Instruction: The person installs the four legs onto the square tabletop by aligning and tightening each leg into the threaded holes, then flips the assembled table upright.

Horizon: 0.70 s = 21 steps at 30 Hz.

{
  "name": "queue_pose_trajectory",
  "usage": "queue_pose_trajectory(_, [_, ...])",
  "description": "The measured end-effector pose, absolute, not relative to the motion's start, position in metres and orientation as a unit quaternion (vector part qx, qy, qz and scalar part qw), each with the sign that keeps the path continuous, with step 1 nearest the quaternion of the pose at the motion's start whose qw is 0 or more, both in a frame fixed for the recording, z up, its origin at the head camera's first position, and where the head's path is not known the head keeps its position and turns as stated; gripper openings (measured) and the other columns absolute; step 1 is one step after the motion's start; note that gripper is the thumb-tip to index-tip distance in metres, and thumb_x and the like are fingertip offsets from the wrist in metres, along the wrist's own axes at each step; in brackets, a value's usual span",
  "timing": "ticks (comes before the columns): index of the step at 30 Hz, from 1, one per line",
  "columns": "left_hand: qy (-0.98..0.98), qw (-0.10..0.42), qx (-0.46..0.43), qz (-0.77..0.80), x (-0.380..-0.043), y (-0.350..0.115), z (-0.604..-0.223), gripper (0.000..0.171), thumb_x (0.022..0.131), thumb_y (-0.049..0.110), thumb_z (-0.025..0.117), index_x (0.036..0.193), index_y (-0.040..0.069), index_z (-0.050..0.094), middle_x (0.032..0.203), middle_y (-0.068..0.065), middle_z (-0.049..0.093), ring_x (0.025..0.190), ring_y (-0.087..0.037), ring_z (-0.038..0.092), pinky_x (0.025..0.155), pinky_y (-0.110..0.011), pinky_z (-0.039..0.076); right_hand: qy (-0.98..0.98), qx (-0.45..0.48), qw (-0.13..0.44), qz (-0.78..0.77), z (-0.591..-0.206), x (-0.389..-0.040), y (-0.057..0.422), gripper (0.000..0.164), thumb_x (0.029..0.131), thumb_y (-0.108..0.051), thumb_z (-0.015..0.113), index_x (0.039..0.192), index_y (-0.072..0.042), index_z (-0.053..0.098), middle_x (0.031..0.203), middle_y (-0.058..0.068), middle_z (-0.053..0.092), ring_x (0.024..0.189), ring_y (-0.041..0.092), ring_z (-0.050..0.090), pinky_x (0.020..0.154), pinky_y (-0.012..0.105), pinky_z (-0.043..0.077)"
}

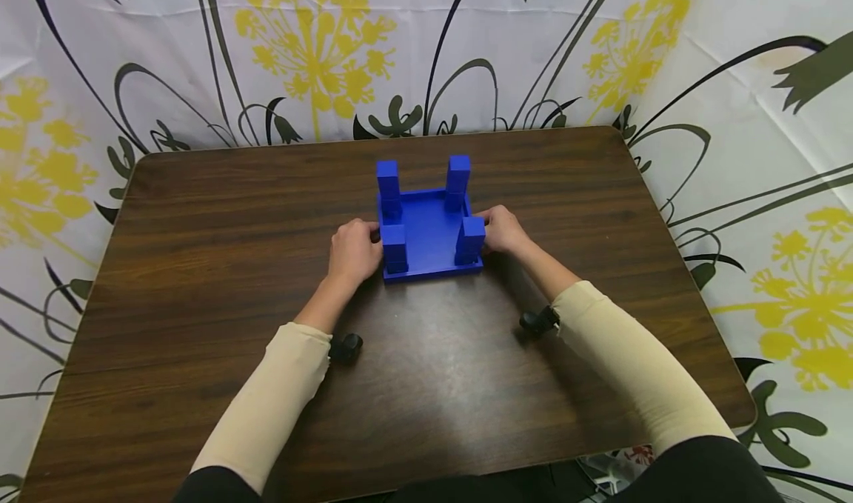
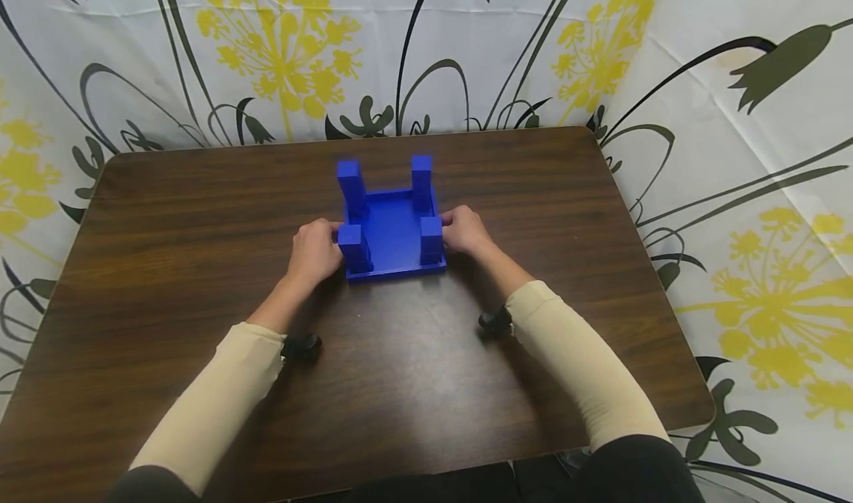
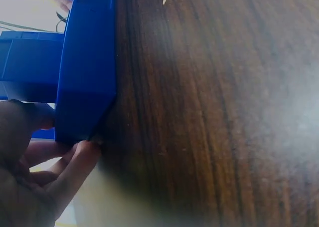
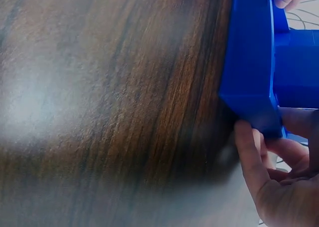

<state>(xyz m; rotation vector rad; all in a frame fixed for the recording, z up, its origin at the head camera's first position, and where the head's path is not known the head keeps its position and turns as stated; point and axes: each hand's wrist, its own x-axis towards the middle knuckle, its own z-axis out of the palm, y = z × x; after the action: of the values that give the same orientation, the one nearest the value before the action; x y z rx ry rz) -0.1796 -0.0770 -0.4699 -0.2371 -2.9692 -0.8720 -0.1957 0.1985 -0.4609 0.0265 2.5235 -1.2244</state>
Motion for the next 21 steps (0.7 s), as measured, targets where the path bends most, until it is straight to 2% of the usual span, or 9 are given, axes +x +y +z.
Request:
queue_pose_trajectory(5, [-0.95, 0.037, -0.059, -0.305, -0.179, -0.078, -0.47, 0.028, 0.088, 0.012, 0.062, 0.111, 0.002, 0.075, 0.107, -0.017, 0.072, 0.105, -0.037, 0.065, 0.091, -0.054, 0.046, 0.906, -0.002, 0.134, -0.401, -0.46, -0.197, 0.194, 0.036, 0.088, -0.011, 0.067, 0.122, 0.002, 0.068, 0.113, 0.019, 0.068, 0.076, 0.02, 0.063, 0.065, 0.027, 0.052])
queue_pose_trajectory(10, [-0.936, 0.06, -0.039, -0.345, -0.179, -0.078, -0.469, 0.029, 0.087, 0.016, 0.067, 0.113, 0.005, 0.075, 0.098, -0.013, 0.074, 0.099, -0.035, 0.068, 0.088, -0.053, 0.047, 0.899, 0.012, 0.097, -0.426, -0.459, -0.192, 0.189, 0.041, 0.085, -0.015, 0.072, 0.123, 0.0, 0.067, 0.118, 0.018, 0.067, 0.101, 0.025, 0.062, 0.084, 0.036, 0.049])
queue_pose_trajectory(13, [-0.927, 0.061, -0.019, -0.369, -0.179, -0.079, -0.469, 0.031, 0.087, 0.016, 0.068, 0.116, 0.006, 0.074, 0.093, -0.011, 0.075, 0.096, -0.033, 0.069, 0.087, -0.051, 0.047, 0.88, 0.019, 0.096, -0.464, -0.458, -0.191, 0.186, 0.04, 0.089, -0.016, 0.07, 0.125, 0.002, 0.065, 0.119, 0.02, 0.066, 0.11, 0.027, 0.061, 0.092, 0.038, 0.048])
queue_pose_trajectory(16, [-0.921, 0.047, 0.004, -0.387, -0.179, -0.081, -0.47, 0.032, 0.09, 0.019, 0.067, 0.119, 0.007, 0.072, 0.096, -0.012, 0.074, 0.103, -0.033, 0.066, 0.089, -0.051, 0.045, 0.854, 0.028, 0.12, -0.506, -0.457, -0.189, 0.185, 0.04, 0.096, -0.015, 0.062, 0.131, 0.005, 0.06, 0.125, 0.022, 0.062, 0.106, 0.026, 0.062, 0.089, 0.037, 0.051])
queue_pose_trajectory(19, [-0.915, 0.03, 0.021, -0.401, -0.178, -0.083, -0.471, 0.032, 0.094, 0.023, 0.064, 0.122, 0.011, 0.071, 0.104, -0.011, 0.073, 0.109, -0.033, 0.064, 0.091, -0.05, 0.044, 0.819, 0.05, 0.153, -0.551, -0.457, -0.188, 0.184, 0.04, 0.101, -0.015, 0.054, 0.135, 0.006, 0.054, 0.131, 0.023, 0.058, 0.096, 0.023, 0.064, 0.079, 0.036, 0.055])
queue_pose_trajectory(21, [-0.903, 0.008, 0.028, -0.43, -0.177, -0.085, -0.471, 0.032, 0.097, 0.024, 0.06, 0.125, 0.011, 0.07, 0.11, -0.012, 0.072, 0.104, -0.032, 0.066, 0.088, -0.048, 0.049, 0.796, 0.064, 0.166, -0.578, -0.458, -0.189, 0.184, 0.039, 0.101, -0.013, 0.051, 0.135, 0.007, 0.055, 0.135, 0.021, 0.056, 0.091, 0.022, 0.064, 0.073, 0.037, 0.057])
